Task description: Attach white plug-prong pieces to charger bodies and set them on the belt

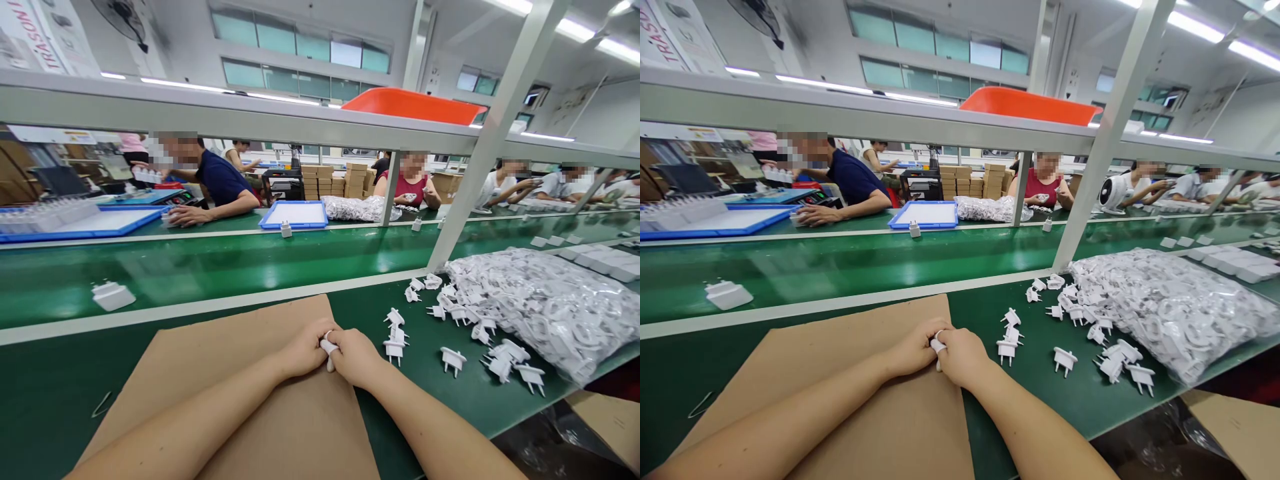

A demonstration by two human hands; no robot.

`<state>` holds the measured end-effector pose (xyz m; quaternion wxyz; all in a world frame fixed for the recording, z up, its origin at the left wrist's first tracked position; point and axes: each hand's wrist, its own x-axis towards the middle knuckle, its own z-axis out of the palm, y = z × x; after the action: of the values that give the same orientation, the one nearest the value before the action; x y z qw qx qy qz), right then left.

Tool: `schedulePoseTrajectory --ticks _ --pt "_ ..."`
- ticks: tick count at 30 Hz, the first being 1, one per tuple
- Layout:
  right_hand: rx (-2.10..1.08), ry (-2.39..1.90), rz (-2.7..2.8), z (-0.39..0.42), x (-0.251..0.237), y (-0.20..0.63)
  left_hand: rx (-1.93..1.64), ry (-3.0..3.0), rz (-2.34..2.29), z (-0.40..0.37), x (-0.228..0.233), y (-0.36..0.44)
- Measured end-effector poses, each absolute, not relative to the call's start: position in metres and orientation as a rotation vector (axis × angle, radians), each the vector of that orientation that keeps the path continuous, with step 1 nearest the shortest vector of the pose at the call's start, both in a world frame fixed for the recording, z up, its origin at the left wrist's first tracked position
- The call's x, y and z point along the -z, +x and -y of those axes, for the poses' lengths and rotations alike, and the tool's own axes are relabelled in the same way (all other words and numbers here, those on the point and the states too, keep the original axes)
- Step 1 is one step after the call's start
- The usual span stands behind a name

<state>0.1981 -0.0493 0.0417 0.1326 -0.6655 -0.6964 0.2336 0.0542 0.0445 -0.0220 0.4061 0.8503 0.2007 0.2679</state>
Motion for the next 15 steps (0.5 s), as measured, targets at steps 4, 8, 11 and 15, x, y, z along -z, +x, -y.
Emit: schedulePoseTrajectory --ticks 4,8,11,15 --pt "-0.689 -1.934 2.008 0.0495 -0.0421 0.1981 -0.672 2.157 -0.509 -0.0449 0.0227 0.0545" --pt "-0.694 -1.927 2.007 0.0498 -0.0423 0.1984 -0.671 2.152 -0.516 -0.0452 0.0245 0.0543" --pt "-0.690 -1.928 2.011 0.0502 -0.0427 0.1986 -0.680 2.148 -0.509 -0.0448 0.0247 0.0542" --pt "-0.684 -1.939 2.017 0.0511 -0.0444 0.1982 -0.685 2.147 -0.498 -0.0440 0.0232 0.0541"
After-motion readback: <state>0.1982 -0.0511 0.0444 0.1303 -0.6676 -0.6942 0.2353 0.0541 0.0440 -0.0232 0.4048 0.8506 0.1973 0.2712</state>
